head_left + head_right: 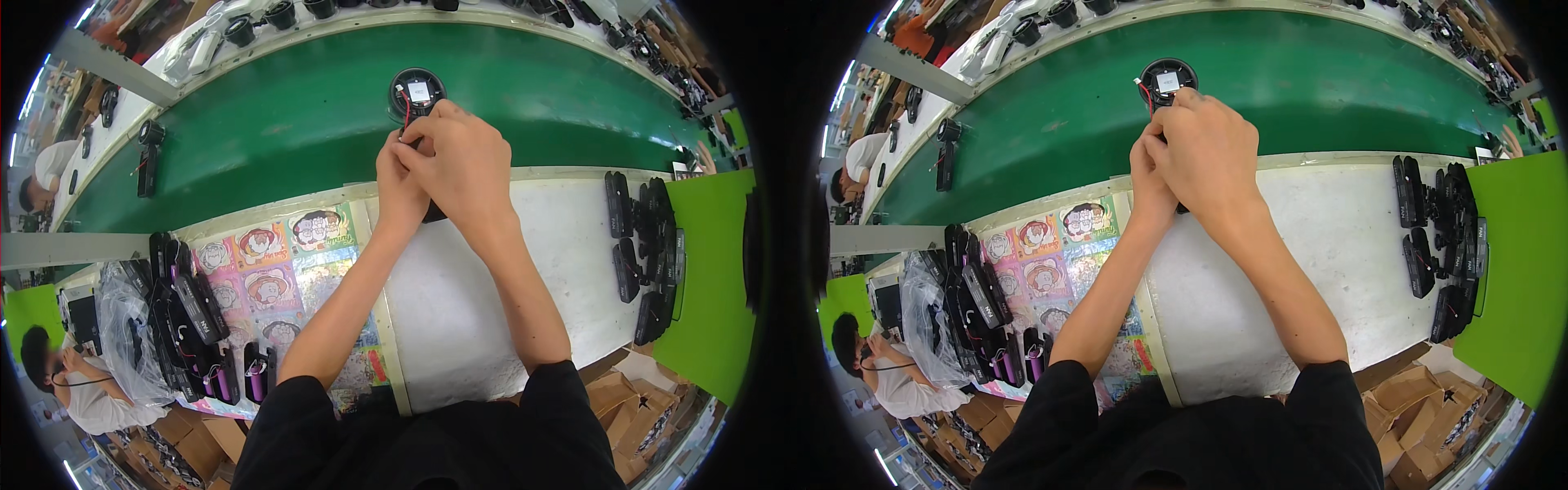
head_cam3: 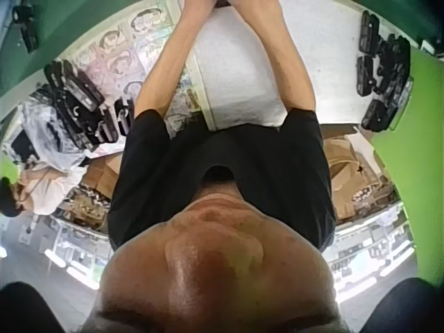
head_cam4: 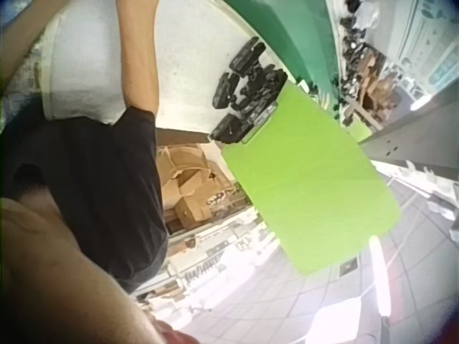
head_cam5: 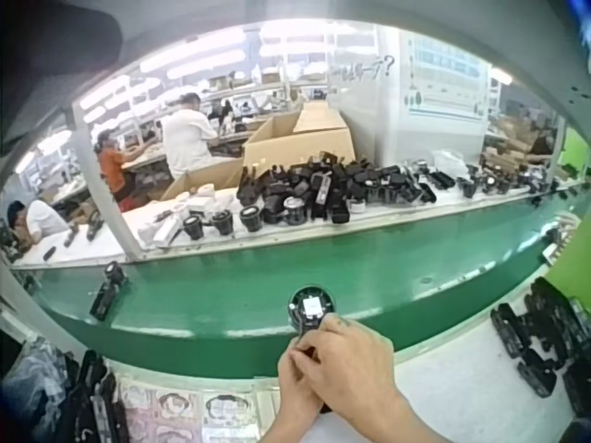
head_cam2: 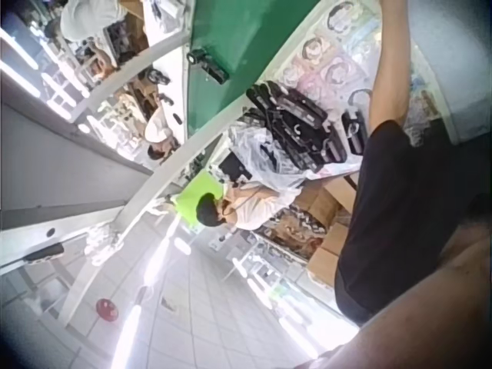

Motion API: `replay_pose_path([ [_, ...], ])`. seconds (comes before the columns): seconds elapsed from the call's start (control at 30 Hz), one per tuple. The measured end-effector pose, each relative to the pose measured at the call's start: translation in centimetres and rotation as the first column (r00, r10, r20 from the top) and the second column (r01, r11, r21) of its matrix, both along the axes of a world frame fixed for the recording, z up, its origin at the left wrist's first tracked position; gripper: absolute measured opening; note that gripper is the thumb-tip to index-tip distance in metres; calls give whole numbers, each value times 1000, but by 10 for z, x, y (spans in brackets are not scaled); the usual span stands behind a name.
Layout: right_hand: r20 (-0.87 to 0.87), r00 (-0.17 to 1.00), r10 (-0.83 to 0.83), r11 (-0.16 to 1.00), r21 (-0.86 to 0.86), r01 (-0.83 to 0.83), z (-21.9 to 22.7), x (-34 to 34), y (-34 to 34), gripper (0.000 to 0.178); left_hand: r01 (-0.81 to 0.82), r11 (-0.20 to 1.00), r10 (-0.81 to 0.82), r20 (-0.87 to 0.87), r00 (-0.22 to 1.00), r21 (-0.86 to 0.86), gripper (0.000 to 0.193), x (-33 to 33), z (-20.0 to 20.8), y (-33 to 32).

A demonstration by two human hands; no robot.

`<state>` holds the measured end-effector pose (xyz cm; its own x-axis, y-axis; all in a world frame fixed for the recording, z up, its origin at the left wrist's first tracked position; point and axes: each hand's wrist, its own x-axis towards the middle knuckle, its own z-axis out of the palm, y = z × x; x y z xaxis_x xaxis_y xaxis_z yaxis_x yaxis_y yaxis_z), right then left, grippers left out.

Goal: Assembling components of an electronic device at a factory workstation.

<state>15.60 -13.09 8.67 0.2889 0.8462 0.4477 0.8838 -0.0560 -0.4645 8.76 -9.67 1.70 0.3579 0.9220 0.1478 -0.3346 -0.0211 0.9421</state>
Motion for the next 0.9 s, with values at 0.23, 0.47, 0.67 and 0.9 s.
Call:
replay_pose_path([
  [0.23, -280, 955, 94, 992, -56, -114, 11, 41, -2, 26, 154, 934, -118, 127, 985, -323, 19, -7, 6, 5],
  [0.47, -443, 874, 197, 673, -587, -449, 2, 73, -10, 41, 98, 927, -42, 157, 987, -363, 28, -8, 12, 6],
  [0.67, -850, 523, 61, 535, -415, -736, -15, 77, 0, 29, 93, 929, -43, 144, 989, -358, 30, -10, 9, 12],
  [0.9, -896, 443, -29, 653, -353, -670, -32, 91, 3, 27, 53, 982, -46, 38, 998, -183, 40, -3, -7, 15],
])
